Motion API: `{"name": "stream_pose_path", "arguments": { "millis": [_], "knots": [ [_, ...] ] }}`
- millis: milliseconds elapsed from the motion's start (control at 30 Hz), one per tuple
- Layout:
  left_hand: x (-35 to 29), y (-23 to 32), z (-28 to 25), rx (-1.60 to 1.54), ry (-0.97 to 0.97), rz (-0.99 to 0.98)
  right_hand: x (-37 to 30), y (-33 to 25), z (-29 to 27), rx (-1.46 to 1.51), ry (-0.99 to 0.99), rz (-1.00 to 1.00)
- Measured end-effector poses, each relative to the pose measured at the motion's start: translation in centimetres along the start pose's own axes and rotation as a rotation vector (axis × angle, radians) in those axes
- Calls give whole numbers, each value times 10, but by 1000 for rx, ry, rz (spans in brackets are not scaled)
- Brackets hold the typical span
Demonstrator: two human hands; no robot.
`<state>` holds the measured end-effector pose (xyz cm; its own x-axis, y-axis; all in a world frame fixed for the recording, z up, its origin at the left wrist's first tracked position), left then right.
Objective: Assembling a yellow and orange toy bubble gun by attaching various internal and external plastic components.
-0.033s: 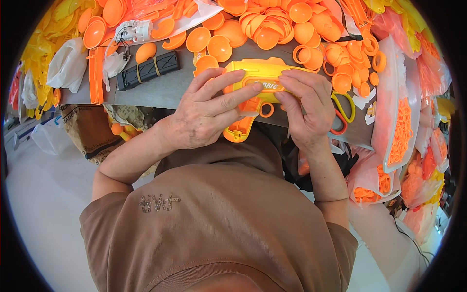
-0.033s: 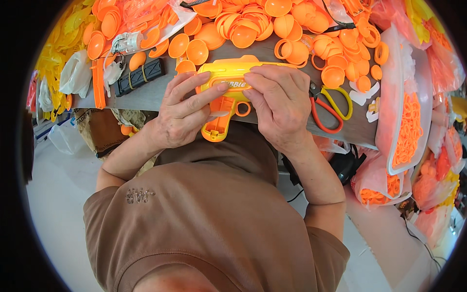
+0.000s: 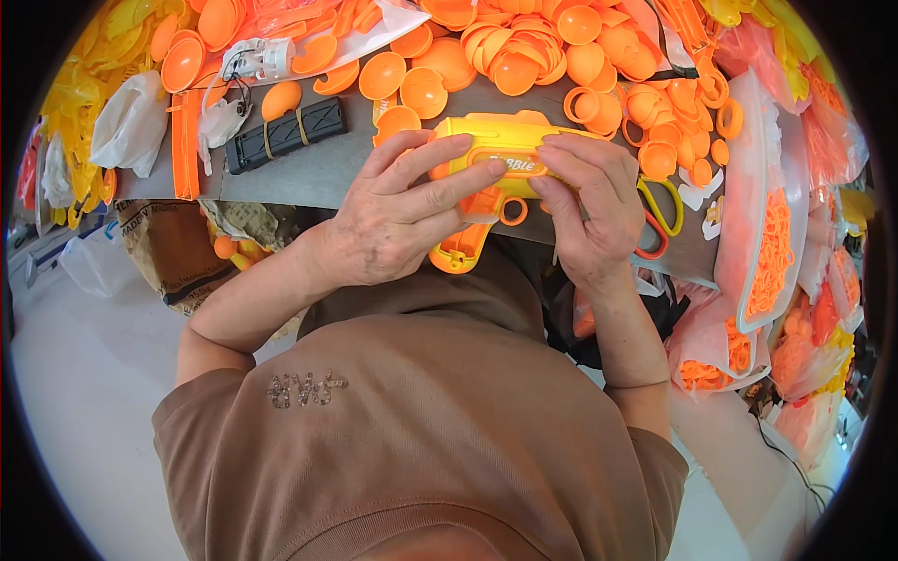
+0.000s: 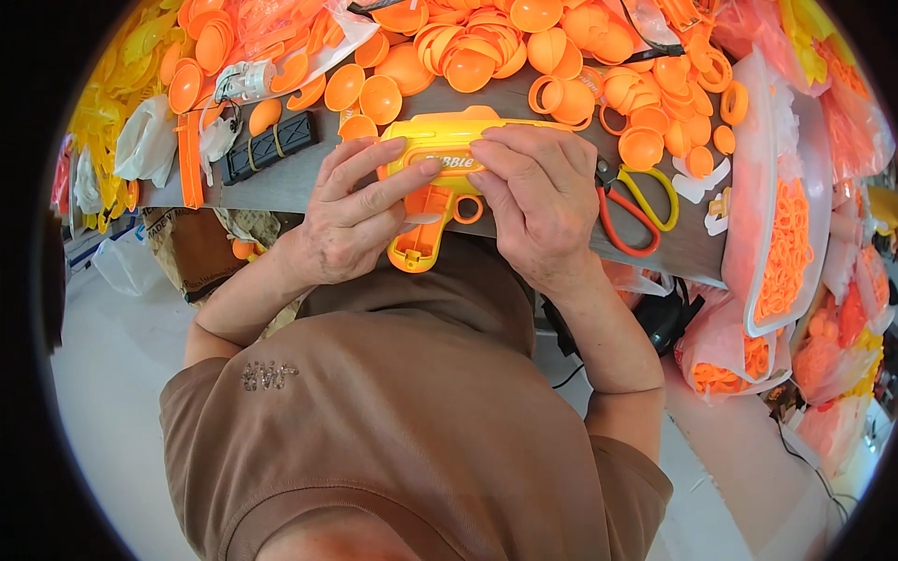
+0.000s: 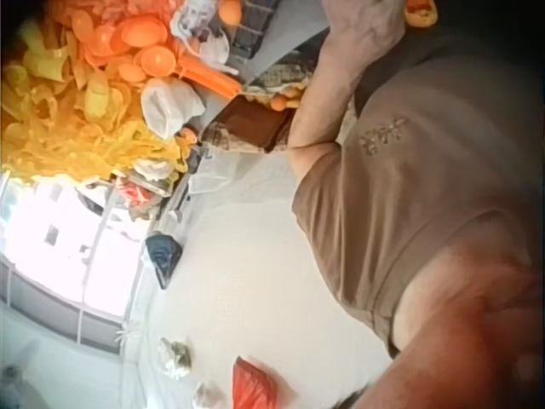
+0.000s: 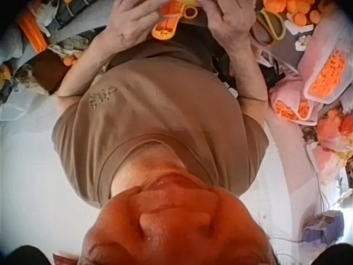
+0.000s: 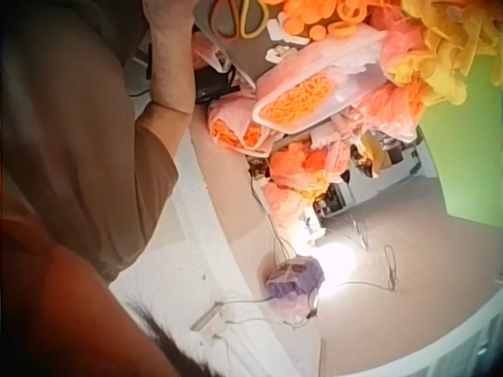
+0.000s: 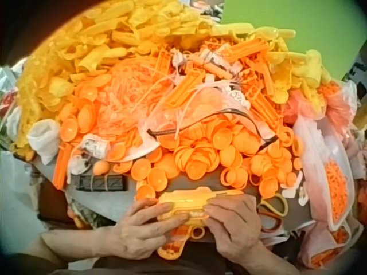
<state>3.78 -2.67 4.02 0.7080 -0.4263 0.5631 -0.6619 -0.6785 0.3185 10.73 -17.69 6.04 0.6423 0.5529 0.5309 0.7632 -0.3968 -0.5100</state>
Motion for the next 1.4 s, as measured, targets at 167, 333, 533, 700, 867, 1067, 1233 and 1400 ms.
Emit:
{"name": "stream_pose_path", "arguments": {
  "millis": [167,333,533,700,867,1067,1233,1400],
  "knots": [
    [0,2,0,35,-26,-3,-1,1,1,-5,16,10],
    [0,3,1,34,-17,-22,-2,0,0,-1,8,-19],
    [-1,2,1,17,13,-13,-8,-3,-1,-73,-57,-117],
    [-2,1,2,6,28,-9,-12,-6,3,-180,-114,-164],
    [-1,2,1,-17,36,-7,-22,-7,10,-282,-86,-186],
    [3,0,-3,-39,26,-18,-28,-9,9,-390,-120,-149],
    [-4,4,0,-70,50,-78,-46,5,-19,-65,124,222],
    [-9,4,7,-160,143,-116,-53,24,4,604,224,639]
  ]
}}
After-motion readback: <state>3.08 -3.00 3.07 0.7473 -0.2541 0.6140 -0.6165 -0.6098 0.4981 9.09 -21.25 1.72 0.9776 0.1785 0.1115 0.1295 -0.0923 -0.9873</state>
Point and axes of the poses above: each hand's wrist, its own x-axis towards the middle knuckle, its own z-axis out of the palm, y = z × x, the point moved 6 cm from there along x, towards the middle knuckle, and after that the axes turned 1 degree about z, right-handed, at the moved point
